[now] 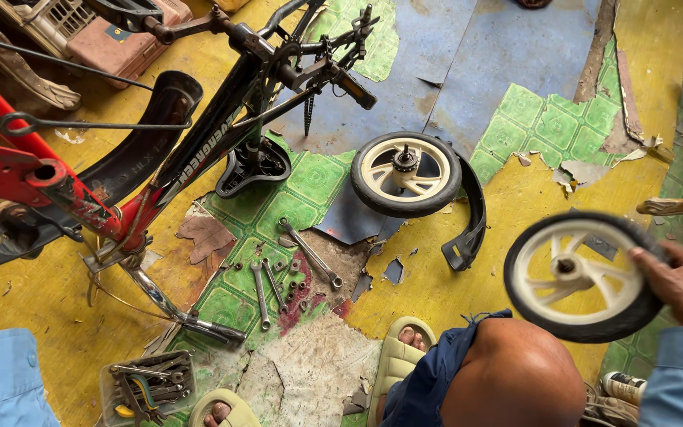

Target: The person repairs a small folding bicycle lying on the floor. They work by hand on the red rear frame section near the brake and chain area, then lift a small wheel, position it against the frame, and thread and tighten components at the wheel hub by hand.

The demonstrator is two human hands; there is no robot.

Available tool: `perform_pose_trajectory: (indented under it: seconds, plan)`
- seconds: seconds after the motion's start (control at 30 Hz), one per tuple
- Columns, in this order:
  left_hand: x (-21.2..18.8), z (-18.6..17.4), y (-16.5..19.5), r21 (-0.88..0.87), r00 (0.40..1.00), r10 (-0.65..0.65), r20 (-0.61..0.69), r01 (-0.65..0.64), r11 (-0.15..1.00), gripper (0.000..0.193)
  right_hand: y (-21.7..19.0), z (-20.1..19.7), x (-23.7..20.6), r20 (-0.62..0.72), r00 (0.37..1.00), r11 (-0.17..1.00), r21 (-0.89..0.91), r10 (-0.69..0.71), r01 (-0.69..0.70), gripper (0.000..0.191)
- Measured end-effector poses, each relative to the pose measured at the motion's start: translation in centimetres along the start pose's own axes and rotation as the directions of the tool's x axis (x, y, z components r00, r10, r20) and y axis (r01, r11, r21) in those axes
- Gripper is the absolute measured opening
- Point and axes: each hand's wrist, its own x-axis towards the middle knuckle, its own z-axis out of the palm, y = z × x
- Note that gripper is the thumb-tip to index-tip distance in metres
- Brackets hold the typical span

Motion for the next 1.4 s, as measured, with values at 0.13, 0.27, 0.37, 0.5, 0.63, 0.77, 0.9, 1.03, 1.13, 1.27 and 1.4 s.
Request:
perform_pose_trajectory:
  seconds: [0.13, 0.27, 0.37, 0.5, 0.63, 0.77, 0.9, 1.03, 1.13, 1.27, 1.4]
  plan:
    - [1.7, 0.6, -0.8, 0.013, 0.997, 0.075, -0.015, -0.075, 0.997, 0.020, -3.5, -3.1, 1.2, 0.066, 0.922, 0.869, 0.367, -0.381, 0.333, 0.028]
    - [3.0, 1.4, 0.8, 0.087, 0.975, 0.207, -0.077, -0.200, 0.976, 0.020, -9.6, -4.8, 2.5, -0.025, 0.838, 0.646, 0.625, -0.545, 0.439, 0.029]
    - [2.6, 2.9, 3.6, 0.119, 0.940, 0.266, -0.216, -0.245, 0.962, 0.018, -16.5, -3.8, 2.1, -0.069, 0.770, 0.448, 0.779, -0.635, 0.439, 0.030]
    - [1.7, 3.4, 9.1, 0.232, 0.892, 0.283, -0.351, -0.210, 0.950, 0.028, -28.8, -2.4, -2.2, -0.106, 0.621, 0.277, 0.828, -0.776, 0.488, 0.028]
    - [0.7, 4.3, 14.2, 0.334, 0.820, 0.405, -0.403, -0.281, 0.900, 0.037, -40.4, -2.2, -11.0, -0.307, 0.434, 0.064, 0.751, -0.847, 0.657, 0.035]
    - [-0.6, 5.2, 18.2, 0.135, 0.737, 0.557, -0.383, -0.551, 0.823, 0.048, -52.9, 0.9, -17.3, -0.509, 0.375, -0.287, 0.811, -0.774, 0.509, 0.038]
    - [-1.1, 6.2, 20.3, -0.091, 0.784, 0.460, -0.416, -0.540, 0.837, 0.051, -58.2, 3.4, -21.9, -0.567, 0.429, -0.417, 0.817, -0.703, 0.397, 0.038]
    - [-1.0, 5.5, 21.0, -0.151, 0.883, 0.275, -0.381, -0.353, 0.923, 0.059, -58.1, 5.4, -25.8, -0.723, 0.379, -0.388, 0.651, -0.577, 0.652, 0.042]
    - [-0.2, 4.7, 22.1, -0.373, 0.954, 0.157, -0.255, -0.247, 0.894, 0.067, -56.8, 6.4, -26.4, -0.869, 0.209, -0.322, 0.376, -0.449, 0.869, 0.049]
    - [-0.3, 3.5, 25.8, -0.576, 0.989, 0.138, -0.055, -0.144, 0.805, 0.075, -55.4, 6.3, -24.9, -0.916, 0.017, -0.382, 0.183, -0.400, 0.906, 0.035]
    - [-1.9, 0.9, 29.4, -0.801, 1.000, -0.023, -0.015, 0.002, 0.598, 0.072, -55.1, 5.1, -23.6, -0.897, -0.276, -0.540, -0.051, -0.345, 0.840, 0.025]
